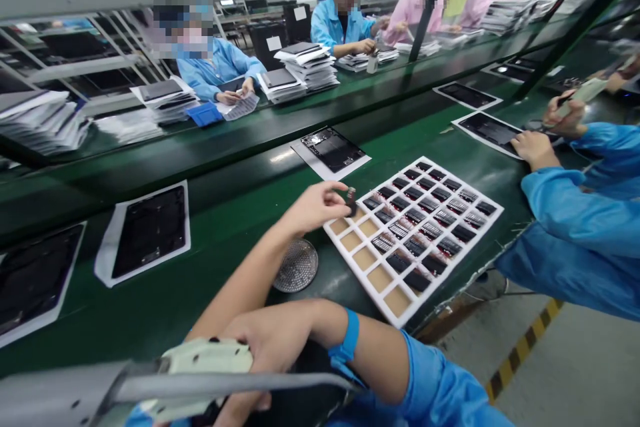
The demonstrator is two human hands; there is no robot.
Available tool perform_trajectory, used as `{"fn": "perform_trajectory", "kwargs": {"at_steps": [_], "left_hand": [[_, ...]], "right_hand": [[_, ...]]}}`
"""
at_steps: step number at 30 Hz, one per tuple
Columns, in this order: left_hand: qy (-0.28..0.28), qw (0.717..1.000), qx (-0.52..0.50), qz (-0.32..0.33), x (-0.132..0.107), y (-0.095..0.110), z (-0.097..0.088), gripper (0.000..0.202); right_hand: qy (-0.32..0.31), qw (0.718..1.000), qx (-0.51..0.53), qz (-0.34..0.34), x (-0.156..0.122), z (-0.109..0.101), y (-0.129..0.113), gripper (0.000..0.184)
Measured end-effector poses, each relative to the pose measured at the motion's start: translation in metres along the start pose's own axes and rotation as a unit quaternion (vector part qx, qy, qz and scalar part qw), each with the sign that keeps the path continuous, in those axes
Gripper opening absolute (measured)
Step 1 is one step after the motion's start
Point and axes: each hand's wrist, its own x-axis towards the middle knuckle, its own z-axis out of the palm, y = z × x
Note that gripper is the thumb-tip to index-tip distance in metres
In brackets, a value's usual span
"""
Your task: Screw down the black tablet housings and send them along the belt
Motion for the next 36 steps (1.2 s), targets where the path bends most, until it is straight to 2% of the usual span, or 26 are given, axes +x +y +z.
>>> {"fn": "perform_trajectory", "kwargs": {"at_steps": [3, 5, 7, 9, 11, 13, 15, 17, 20, 22, 24, 26, 28, 29, 30, 31, 33, 36], "left_hand": [[0.066, 0.973, -0.221, -0.018, -0.057, -0.012, -0.057, 0.057], [0.147, 0.945, -0.287, -0.046, -0.104, -0.027, -0.088, 0.052], [0.236, 0.923, -0.293, -0.077, -0.154, -0.049, -0.112, 0.049], [0.325, 0.915, -0.221, -0.093, -0.207, -0.076, -0.131, 0.052], [0.399, 0.909, -0.068, -0.094, -0.264, -0.104, -0.148, 0.052], [0.448, 0.882, 0.104, -0.101, -0.322, -0.129, -0.161, 0.048], [0.470, 0.845, 0.223, -0.123, -0.375, -0.148, -0.167, 0.048], [0.477, 0.823, 0.273, -0.145, -0.417, -0.160, -0.167, 0.052], [0.459, 0.827, 0.276, -0.172, -0.452, -0.164, -0.166, 0.063], [0.441, 0.838, 0.263, -0.186, -0.458, -0.159, -0.173, 0.076], [0.447, 0.842, 0.238, -0.186, -0.449, -0.151, -0.191, 0.085], [0.490, 0.827, 0.204, -0.184, -0.427, -0.145, -0.218, 0.079], [0.534, 0.796, 0.187, -0.214, -0.393, -0.147, -0.250, 0.065], [0.553, 0.771, 0.191, -0.249, -0.373, -0.150, -0.266, 0.059], [0.561, 0.759, 0.191, -0.268, -0.354, -0.155, -0.281, 0.056], [0.570, 0.748, 0.191, -0.283, -0.335, -0.160, -0.295, 0.055], [0.585, 0.726, 0.185, -0.311, -0.305, -0.171, -0.316, 0.057], [0.602, 0.698, 0.167, -0.350, -0.279, -0.178, -0.335, 0.060]], "right_hand": [[0.026, 1.000, 0.006, 0.003, -0.004, -0.002, 0.004, 0.045], [0.051, 0.999, 0.013, 0.015, -0.007, -0.003, 0.007, 0.045], [0.088, 0.996, 0.024, 0.019, -0.010, -0.002, 0.009, 0.051], [0.142, 0.989, 0.049, 0.017, -0.013, 0.002, 0.010, 0.064], [0.208, 0.975, 0.070, 0.021, -0.016, 0.007, 0.010, 0.073], [0.278, 0.959, 0.050, 0.026, -0.016, 0.010, 0.012, 0.066], [0.351, 0.936, -0.001, 0.017, -0.015, 0.012, 0.016, 0.050], [0.402, 0.915, -0.038, 0.011, -0.013, 0.014, 0.020, 0.035], [0.446, 0.891, -0.074, 0.022, -0.013, 0.017, 0.022, 0.031], [0.482, 0.868, -0.120, 0.025, -0.015, 0.018, 0.022, 0.033], [0.537, 0.822, -0.187, 0.015, -0.018, 0.016, 0.026, 0.036], [0.616, 0.743, -0.264, -0.002, -0.021, 0.011, 0.035, 0.038], [0.684, 0.653, -0.324, -0.026, -0.023, 0.006, 0.046, 0.037], [0.707, 0.618, -0.342, -0.038, -0.024, 0.003, 0.051, 0.035], [0.719, 0.596, -0.355, -0.049, -0.025, 0.000, 0.055, 0.034], [0.723, 0.585, -0.364, -0.060, -0.025, -0.002, 0.057, 0.032], [0.719, 0.582, -0.371, -0.082, -0.025, -0.006, 0.058, 0.029], [0.713, 0.590, -0.367, -0.099, -0.025, -0.008, 0.061, 0.031]]}}
